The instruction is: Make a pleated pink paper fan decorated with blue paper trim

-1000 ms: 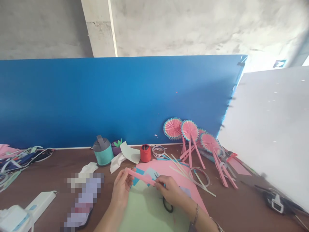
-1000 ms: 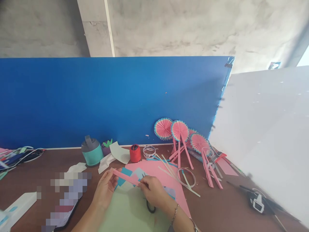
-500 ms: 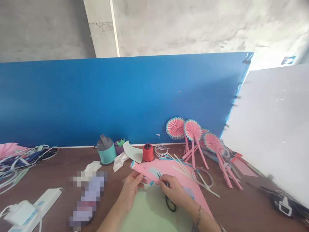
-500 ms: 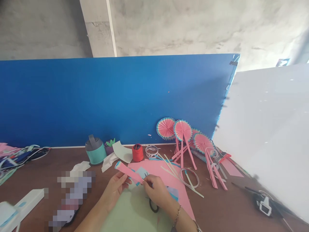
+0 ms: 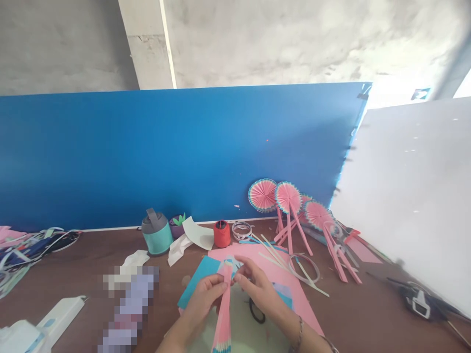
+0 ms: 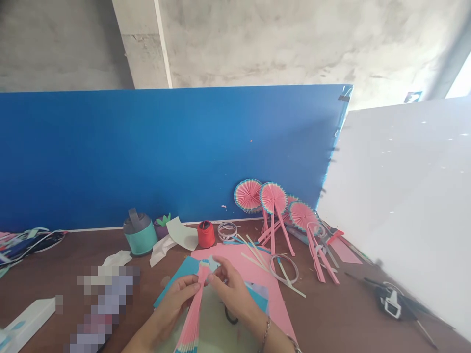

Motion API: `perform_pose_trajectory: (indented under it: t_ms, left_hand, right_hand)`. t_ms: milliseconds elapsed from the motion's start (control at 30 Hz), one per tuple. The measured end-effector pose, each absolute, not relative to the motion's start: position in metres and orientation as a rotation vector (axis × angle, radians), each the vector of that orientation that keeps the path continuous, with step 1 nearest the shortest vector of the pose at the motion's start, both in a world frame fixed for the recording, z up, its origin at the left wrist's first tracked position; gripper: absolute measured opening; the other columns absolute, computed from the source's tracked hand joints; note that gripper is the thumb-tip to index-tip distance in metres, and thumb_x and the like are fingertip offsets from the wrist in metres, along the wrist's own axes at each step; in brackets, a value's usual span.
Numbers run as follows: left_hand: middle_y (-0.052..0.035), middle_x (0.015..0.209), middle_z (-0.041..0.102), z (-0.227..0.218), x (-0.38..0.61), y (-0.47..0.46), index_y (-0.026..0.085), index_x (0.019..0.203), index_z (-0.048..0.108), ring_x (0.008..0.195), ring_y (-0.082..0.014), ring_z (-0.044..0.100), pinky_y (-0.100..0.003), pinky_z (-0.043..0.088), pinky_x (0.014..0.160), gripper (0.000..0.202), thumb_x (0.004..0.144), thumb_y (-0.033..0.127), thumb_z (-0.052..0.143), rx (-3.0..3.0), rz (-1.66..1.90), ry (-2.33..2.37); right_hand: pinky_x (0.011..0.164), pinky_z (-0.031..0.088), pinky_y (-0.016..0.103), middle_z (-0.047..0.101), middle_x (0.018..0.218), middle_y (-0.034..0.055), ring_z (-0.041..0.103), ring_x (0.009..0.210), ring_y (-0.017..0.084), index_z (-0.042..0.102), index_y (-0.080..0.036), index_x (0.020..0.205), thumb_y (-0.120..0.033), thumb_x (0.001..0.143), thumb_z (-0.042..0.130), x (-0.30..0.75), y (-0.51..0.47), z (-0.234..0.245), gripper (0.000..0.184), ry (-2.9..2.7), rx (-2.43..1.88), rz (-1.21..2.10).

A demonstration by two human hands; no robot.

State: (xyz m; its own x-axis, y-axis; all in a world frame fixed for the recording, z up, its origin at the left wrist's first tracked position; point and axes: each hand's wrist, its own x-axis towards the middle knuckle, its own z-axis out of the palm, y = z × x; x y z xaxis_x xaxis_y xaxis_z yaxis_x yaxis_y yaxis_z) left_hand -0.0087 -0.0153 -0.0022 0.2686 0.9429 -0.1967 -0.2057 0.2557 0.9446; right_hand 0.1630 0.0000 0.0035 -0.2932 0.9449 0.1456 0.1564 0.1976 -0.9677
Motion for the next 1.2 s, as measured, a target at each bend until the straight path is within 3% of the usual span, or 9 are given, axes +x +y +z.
perform_pose_trajectory:
  t_ms: [100,267,367,500,667,767,967,1067,1200]
  left_hand:
    - [0.0041,0.053,0.051,-0.001,-0.006,-0.018,0.015,0.077,0.069,0.051,-0.009,0.045,-0.021,0.033,0.052,0.033,0.062,0.045,0.074,1.005,0.933,1.01]
    - [0.0017,0.061,0.055,0.003,-0.006,-0.02,0.014,0.067,0.066,0.055,-0.0098,0.047,-0.022,0.036,0.055,0.033,0.058,0.045,0.075,1.025,0.887,0.993]
    - [0.002,0.059,0.053,0.003,-0.006,-0.018,0.014,0.068,0.067,0.055,-0.0099,0.045,-0.022,0.036,0.054,0.035,0.057,0.047,0.075,1.082,0.879,0.987]
    - [0.0017,0.059,0.053,-0.001,-0.009,-0.014,0.014,0.067,0.066,0.054,-0.0111,0.047,-0.024,0.038,0.053,0.036,0.058,0.049,0.073,1.158,0.854,0.991]
    - [-0.0021,0.066,0.063,-0.004,-0.013,-0.011,0.014,0.077,0.063,0.046,-0.0114,0.054,-0.024,0.04,0.048,0.04,0.062,0.051,0.068,1.2,0.769,1.03]
    - [-0.0057,0.075,0.068,-0.002,-0.015,-0.012,0.014,0.078,0.061,0.044,-0.0102,0.056,-0.023,0.039,0.046,0.038,0.065,0.049,0.066,1.207,0.749,0.995]
    - [-0.0013,0.063,0.065,0.001,-0.014,-0.013,0.014,0.093,0.061,0.036,-0.0065,0.047,-0.02,0.03,0.04,0.041,0.074,0.05,0.059,1.28,0.751,0.984]
    - [-0.0008,0.06,0.065,-0.001,-0.011,-0.014,0.014,0.09,0.058,0.037,-0.0077,0.051,-0.019,0.031,0.04,0.043,0.076,0.055,0.056,1.277,0.744,0.987]
    - [-0.0038,0.071,0.069,-0.004,-0.005,-0.016,0.017,0.082,0.05,0.044,-0.0096,0.058,-0.019,0.038,0.043,0.036,0.073,0.052,0.058,1.168,0.772,0.952]
  right_hand:
    - [0.063,0.041,0.027,0.06,0.087,0.0032,0.053,0.074,0.016,0.043,-0.021,0.129,-0.039,0.081,0.055,0.163,0.001,-0.001,0.053,-1.547,-1.019,1.141]
    - [0.073,0.043,0.031,0.059,0.1,0.0059,0.052,0.083,0.017,0.058,-0.022,0.114,-0.038,0.082,0.054,0.165,0.001,0.001,0.036,-1.553,-1.04,1.124]
    - [0.07,0.042,0.029,0.057,0.109,0.0056,0.051,0.082,0.017,0.062,-0.025,0.11,-0.036,0.081,0.056,0.167,0.0,0.004,0.031,-1.626,-1.013,1.097]
    - [0.063,0.039,0.026,0.059,0.098,0.004,0.049,0.074,0.014,0.065,-0.023,0.095,-0.03,0.08,0.056,0.168,0.0,0.008,0.019,-1.672,-0.965,1.109]
    - [0.07,0.04,0.028,0.06,0.094,0.0031,0.049,0.077,0.015,0.062,-0.02,0.086,-0.021,0.074,0.056,0.17,0.0,0.012,0.013,-1.645,-0.93,1.171]
    - [0.07,0.04,0.028,0.06,0.089,0.003,0.049,0.076,0.015,0.062,-0.019,0.086,-0.02,0.072,0.056,0.17,0.0,0.015,0.015,-1.636,-0.933,1.219]
    - [0.061,0.04,0.025,0.06,0.089,0.0012,0.05,0.068,0.012,0.057,-0.02,0.09,-0.022,0.072,0.059,0.171,0.001,0.015,0.018,-1.573,-0.919,1.272]
    - [0.059,0.04,0.024,0.058,0.082,-0.0008,0.05,0.064,0.011,0.057,-0.019,0.085,-0.018,0.073,0.056,0.169,0.001,0.012,0.012,-1.603,-0.952,1.224]
    - [0.058,0.039,0.024,0.06,0.08,0.0001,0.05,0.066,0.012,0.061,-0.02,0.083,-0.014,0.072,0.053,0.166,0.001,0.009,0.015,-1.705,-1.036,1.073]
